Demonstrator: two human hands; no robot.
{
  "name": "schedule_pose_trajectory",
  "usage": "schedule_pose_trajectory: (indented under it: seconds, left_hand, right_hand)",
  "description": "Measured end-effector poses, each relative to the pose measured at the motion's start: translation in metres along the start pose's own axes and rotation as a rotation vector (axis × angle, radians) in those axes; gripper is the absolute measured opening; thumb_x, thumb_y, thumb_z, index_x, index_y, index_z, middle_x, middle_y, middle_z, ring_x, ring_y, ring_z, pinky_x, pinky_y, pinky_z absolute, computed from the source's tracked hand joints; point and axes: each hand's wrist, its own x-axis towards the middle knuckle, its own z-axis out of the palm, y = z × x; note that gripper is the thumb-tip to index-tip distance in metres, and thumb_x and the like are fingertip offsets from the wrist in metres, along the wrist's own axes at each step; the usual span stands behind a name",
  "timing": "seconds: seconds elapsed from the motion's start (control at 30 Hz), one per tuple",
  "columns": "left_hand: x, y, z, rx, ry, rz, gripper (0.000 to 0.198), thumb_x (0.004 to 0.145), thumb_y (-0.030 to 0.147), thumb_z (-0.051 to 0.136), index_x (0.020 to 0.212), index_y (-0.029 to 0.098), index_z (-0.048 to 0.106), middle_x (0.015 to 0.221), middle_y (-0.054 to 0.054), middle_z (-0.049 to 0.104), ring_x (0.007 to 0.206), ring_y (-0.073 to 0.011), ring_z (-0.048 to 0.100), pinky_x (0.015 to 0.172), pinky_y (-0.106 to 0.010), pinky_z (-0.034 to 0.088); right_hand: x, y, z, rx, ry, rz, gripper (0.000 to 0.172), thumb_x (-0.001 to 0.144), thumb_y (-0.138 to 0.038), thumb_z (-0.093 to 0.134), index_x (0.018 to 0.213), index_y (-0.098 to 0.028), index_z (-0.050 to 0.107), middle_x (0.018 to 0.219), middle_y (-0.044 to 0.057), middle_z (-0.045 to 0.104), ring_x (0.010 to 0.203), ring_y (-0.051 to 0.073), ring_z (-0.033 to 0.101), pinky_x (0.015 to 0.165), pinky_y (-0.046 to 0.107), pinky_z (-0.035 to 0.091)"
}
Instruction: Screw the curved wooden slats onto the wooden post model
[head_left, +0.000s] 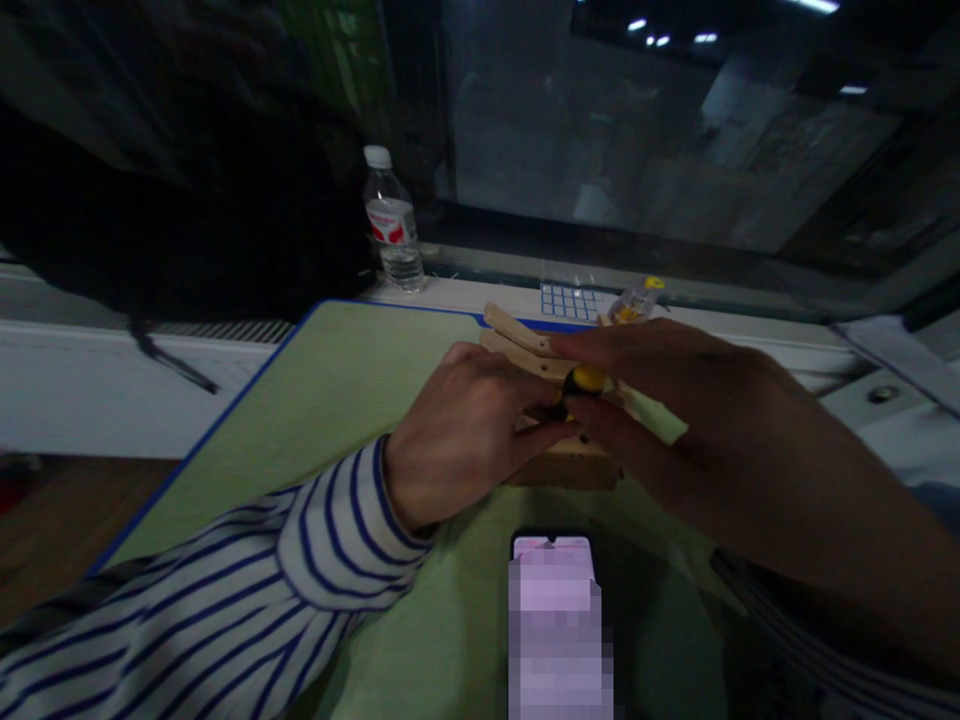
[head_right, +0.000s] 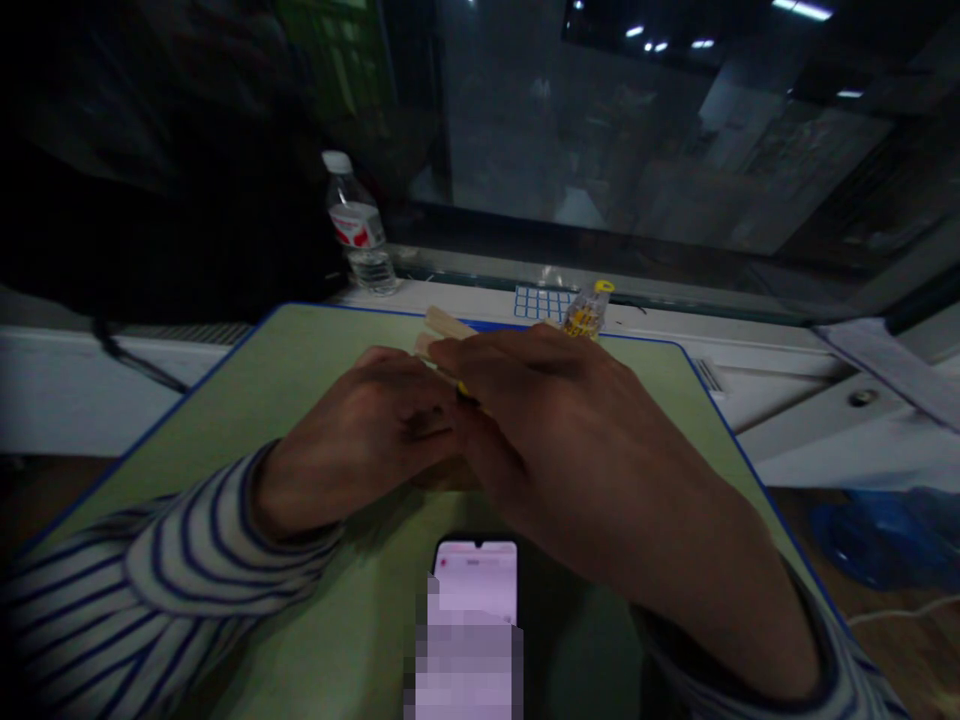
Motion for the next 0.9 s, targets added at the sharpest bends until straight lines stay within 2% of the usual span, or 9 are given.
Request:
schedule_pose_trajectory:
  seconds: [0.2,0.33,0.5,0.77,0.9]
  left_hand:
    - [-0.0012,-0.001,0.0016,0.045,-0.008,-0.001,0.018,0.088,0.037,0.062,0.087,0.022,0.071,0.087,-0.001,0.073,0.081,-0.02,0.065,0.077,-0.035,0.04]
    - [-0.0006,-0.0041,0.0025,-0.005,-0.026,0.057,0.017,0.092,0.032,0.057,0.098,0.023,0.07,0.095,0.0,0.073,0.087,-0.0182,0.066,0.084,-0.035,0.041]
    - [0.0011,-0.0046,0.0011,-0.019,-0.094,0.087,0.018,0.093,0.026,0.055,0.1,0.019,0.069,0.101,-0.004,0.072,0.092,-0.0195,0.065,0.084,-0.034,0.042]
    - [0.0009,-0.0073,0.0006,-0.048,-0.129,0.101,0.018,0.094,0.023,0.052,0.099,0.016,0.068,0.098,-0.006,0.071,0.094,-0.0219,0.065,0.088,-0.038,0.042]
    - [0.0023,-0.0091,-0.0005,-0.057,-0.128,0.121,0.017,0.094,0.021,0.052,0.096,0.016,0.068,0.097,-0.006,0.071,0.094,-0.0202,0.064,0.087,-0.035,0.043]
  right_hand:
    - [0.0,0.003,-0.0025,-0.043,-0.025,-0.035,0.022,0.092,-0.013,0.049,0.1,-0.018,0.069,0.102,0.002,0.073,0.086,0.013,0.066,0.078,0.024,0.047]
    - [0.0,0.0034,-0.0002,-0.103,0.009,-0.026,0.019,0.091,-0.015,0.052,0.093,-0.018,0.07,0.095,0.003,0.074,0.084,0.017,0.067,0.078,0.028,0.048]
    - [-0.0015,0.0029,0.0014,-0.15,0.026,0.006,0.017,0.091,-0.02,0.053,0.094,-0.017,0.07,0.095,0.006,0.073,0.085,0.021,0.068,0.077,0.033,0.05]
    - [0.0006,0.0013,0.0041,-0.175,0.035,0.041,0.018,0.091,-0.024,0.055,0.094,-0.016,0.071,0.093,0.009,0.072,0.085,0.025,0.068,0.077,0.039,0.052]
    - [0.0019,0.0019,0.0055,-0.177,0.041,0.04,0.017,0.091,-0.025,0.056,0.091,-0.016,0.07,0.094,0.009,0.072,0.085,0.025,0.067,0.075,0.038,0.051]
